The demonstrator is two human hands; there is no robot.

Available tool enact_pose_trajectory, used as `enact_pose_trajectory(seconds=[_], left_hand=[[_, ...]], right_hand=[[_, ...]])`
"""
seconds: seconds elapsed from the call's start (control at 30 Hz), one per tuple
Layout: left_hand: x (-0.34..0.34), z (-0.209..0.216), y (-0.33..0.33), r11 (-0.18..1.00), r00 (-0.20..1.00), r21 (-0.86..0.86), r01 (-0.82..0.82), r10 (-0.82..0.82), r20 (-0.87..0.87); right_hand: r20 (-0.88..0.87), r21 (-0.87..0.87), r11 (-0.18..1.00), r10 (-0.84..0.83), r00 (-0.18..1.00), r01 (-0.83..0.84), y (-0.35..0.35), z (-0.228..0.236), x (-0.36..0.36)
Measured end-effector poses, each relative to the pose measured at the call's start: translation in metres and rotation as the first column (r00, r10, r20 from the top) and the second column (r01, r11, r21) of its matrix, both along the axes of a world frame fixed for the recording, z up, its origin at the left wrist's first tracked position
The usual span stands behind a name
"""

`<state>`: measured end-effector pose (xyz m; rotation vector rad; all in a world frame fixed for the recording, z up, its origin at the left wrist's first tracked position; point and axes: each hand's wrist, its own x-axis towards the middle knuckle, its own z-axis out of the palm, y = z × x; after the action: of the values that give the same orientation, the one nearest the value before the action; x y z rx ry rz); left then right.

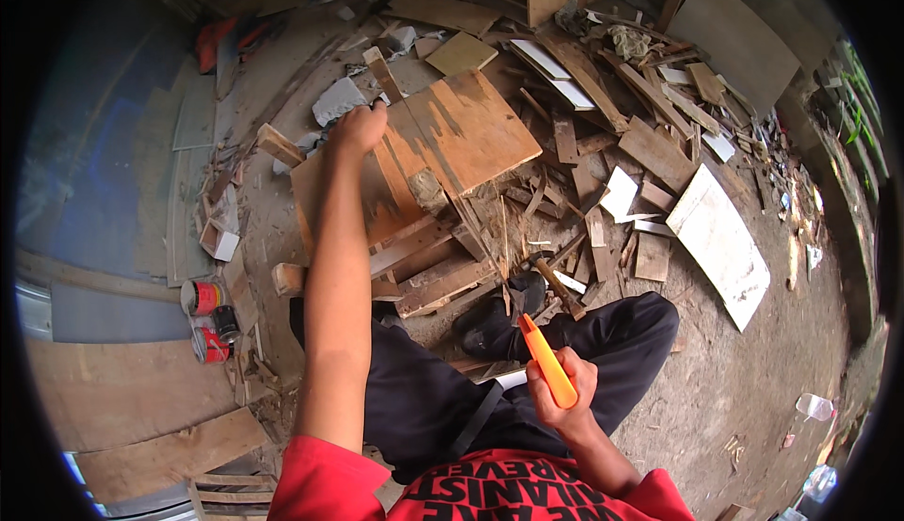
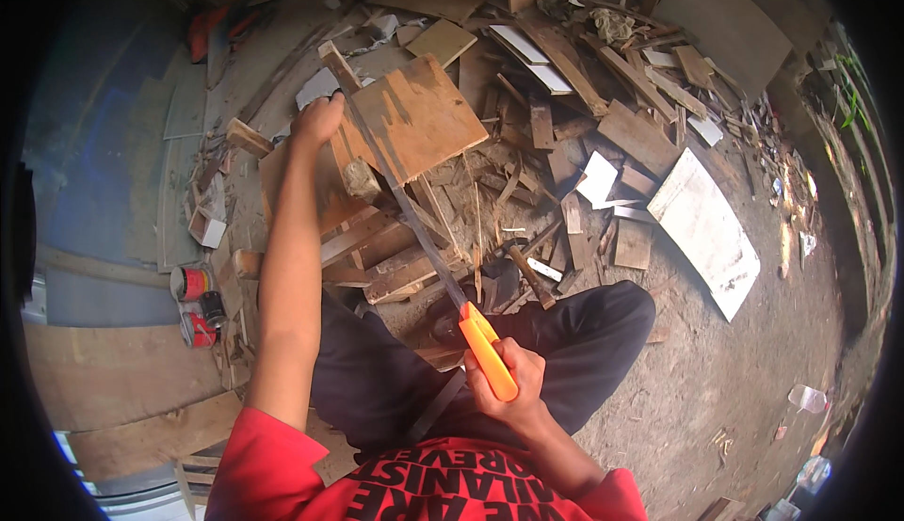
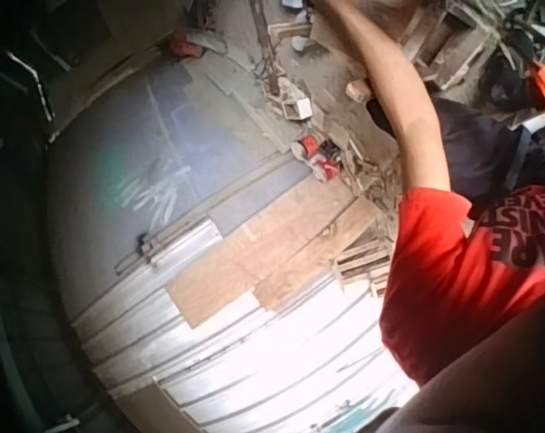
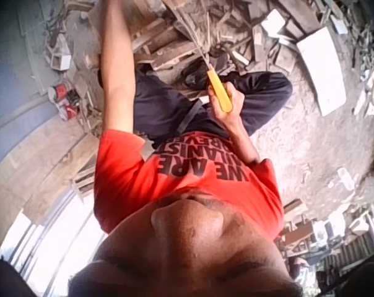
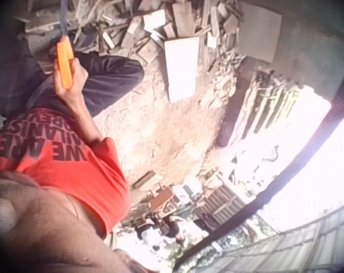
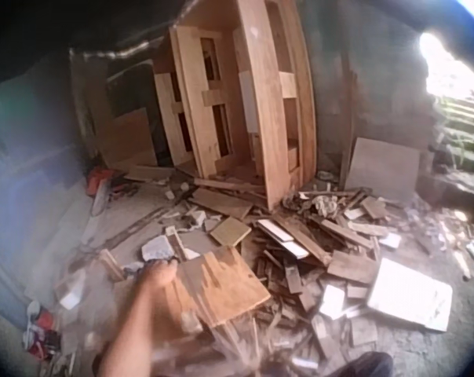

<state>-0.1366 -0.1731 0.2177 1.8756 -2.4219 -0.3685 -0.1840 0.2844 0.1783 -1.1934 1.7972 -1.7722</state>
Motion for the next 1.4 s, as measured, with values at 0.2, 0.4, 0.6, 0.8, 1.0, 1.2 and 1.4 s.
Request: enact_pose_trajectory(seconds=[0.2,0.4,0.6,0.8,1.0,1.2,1.4], left_hand=[[0.004,-0.003,-0.007,1.000,1.000,0.002,-0.004,0.004,0.028],[0.000,0.003,0.001,1.000,0.999,0.004,0.016,-0.016,0.045],[0.003,-0.008,-0.008,0.999,0.999,-0.028,0.035,-0.036,-0.012],[0.009,-0.014,-0.015,0.983,0.985,-0.082,0.162,-0.166,-0.044],[0.005,-0.004,-0.002,0.998,0.998,-0.014,0.065,-0.065,-0.008],[0.011,-0.007,0.002,0.995,0.996,-0.093,0.032,-0.039,-0.074],[0.000,-0.003,-0.004,0.997,0.996,0.019,0.071,-0.070,-0.052]], right_hand=[[-0.063,-0.056,0.998,-0.018,0.998,0.015,-0.029,0.012,-0.008],[0.008,-0.051,0.996,0.068,0.998,-0.068,-0.040,0.012,-0.006],[0.071,0.029,0.999,0.032,0.997,-0.034,-0.032,0.001,0.005],[0.106,0.096,0.991,0.087,0.991,-0.097,-0.026,0.061,-0.003],[0.061,0.088,0.988,0.122,0.991,-0.127,-0.051,0.088,-0.017],[0.267,0.141,0.952,0.227,0.937,-0.271,-0.083,0.107,-0.024],[0.472,-0.067,0.993,0.119,0.873,-0.099,-0.078,0.104,-0.039]])
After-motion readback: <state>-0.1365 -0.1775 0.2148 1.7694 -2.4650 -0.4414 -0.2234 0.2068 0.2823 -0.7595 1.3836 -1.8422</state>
